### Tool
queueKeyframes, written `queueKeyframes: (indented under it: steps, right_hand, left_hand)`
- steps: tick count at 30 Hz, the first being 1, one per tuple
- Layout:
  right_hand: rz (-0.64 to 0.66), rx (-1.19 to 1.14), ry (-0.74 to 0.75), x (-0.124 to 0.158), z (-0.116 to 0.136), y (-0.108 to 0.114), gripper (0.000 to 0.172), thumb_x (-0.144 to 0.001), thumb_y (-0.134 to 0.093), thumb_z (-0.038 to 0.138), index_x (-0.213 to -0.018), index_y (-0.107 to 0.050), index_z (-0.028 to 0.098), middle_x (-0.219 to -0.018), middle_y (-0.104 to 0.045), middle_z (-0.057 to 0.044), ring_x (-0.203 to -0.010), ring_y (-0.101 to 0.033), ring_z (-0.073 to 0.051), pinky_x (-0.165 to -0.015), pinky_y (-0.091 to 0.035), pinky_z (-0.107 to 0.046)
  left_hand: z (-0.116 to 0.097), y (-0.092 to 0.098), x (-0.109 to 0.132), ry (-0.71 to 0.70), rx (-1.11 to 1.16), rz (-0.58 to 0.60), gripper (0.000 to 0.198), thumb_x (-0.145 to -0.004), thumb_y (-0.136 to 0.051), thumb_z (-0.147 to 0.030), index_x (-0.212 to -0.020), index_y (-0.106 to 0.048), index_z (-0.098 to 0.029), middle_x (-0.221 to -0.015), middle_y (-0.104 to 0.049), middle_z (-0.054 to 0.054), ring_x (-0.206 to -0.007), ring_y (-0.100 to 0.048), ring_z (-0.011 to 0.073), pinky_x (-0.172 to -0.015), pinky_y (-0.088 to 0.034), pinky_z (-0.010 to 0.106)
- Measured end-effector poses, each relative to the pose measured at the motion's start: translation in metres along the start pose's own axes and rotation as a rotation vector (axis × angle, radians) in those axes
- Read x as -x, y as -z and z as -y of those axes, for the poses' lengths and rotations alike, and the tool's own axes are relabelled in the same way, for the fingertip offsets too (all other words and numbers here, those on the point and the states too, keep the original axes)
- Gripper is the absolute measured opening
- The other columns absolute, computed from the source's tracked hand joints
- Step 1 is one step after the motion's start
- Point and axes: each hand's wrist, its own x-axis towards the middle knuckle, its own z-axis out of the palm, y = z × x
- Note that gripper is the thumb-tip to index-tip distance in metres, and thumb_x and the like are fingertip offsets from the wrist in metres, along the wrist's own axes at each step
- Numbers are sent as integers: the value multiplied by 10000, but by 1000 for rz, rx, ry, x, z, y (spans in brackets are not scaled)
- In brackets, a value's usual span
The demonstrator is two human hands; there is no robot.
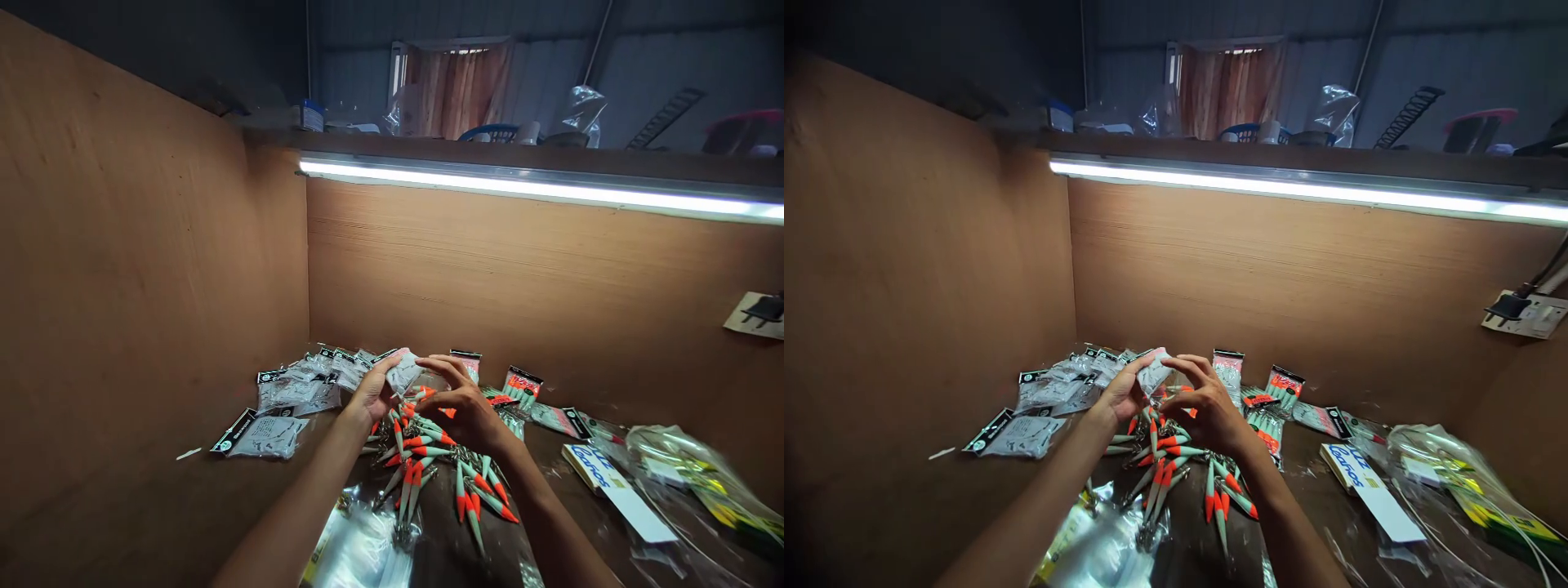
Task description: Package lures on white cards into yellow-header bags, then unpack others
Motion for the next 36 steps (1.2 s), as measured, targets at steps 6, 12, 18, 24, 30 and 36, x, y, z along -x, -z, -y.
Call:
queueKeyframes:
  steps: [6,12,18,24,30,36]
  right_hand:
    - [-134,-177,-176,3,-5,28,186,-904,-658,371,-1051,-767,338,-1401,-581,-51,-1243,-548,-284,-1045,-438,-499]
    - [-353,-484,-539,-11,-40,14,501,-823,-710,503,-1247,-669,238,-1229,-692,-109,-1137,-625,-280,-963,-485,-416]
    - [-484,-500,-565,-20,-48,-5,275,-745,-754,445,-823,-744,181,-818,-743,-47,-726,-647,-196,-712,-493,-310]
    - [-650,-330,-517,-37,-42,-11,225,-779,-679,393,-794,-717,172,-757,-709,-34,-696,-614,-177,-662,-464,-275]
    - [-612,-334,-508,-54,-45,-10,263,-794,-644,415,-748,-706,164,-696,-679,-19,-646,-568,-153,-611,-422,-253]
    - [-518,-387,-520,-42,-29,-13,243,-776,-682,406,-769,-698,163,-688,-658,-3,-608,-546,-141,-579,-413,-245]
  left_hand:
    - [4,5,-8,-129,-74,-69,408,-767,-737,-445,-1062,-699,-165,-926,-762,92,-732,-709,206,-593,-553,275]
    - [12,-7,5,-195,-340,103,362,-569,-892,-331,-829,-751,-121,-760,-747,41,-768,-696,234,-720,-549,290]
    - [-4,-3,4,-321,-546,271,706,-689,-841,-421,-1302,-600,-167,-1194,-688,159,-1094,-651,291,-951,-500,410]
    - [-39,13,-9,-457,-555,68,834,-795,-701,-589,-1442,-419,-144,-1344,-560,228,-1265,-544,301,-1087,-381,462]
    - [-36,11,-7,-501,-641,67,810,-832,-644,-615,-1458,-395,-165,-1344,-558,208,-1267,-539,297,-1078,-389,458]
    - [-30,14,-11,-520,-713,21,737,-872,-586,-618,-1455,-407,-204,-1330,-581,178,-1256,-548,304,-1065,-392,478]
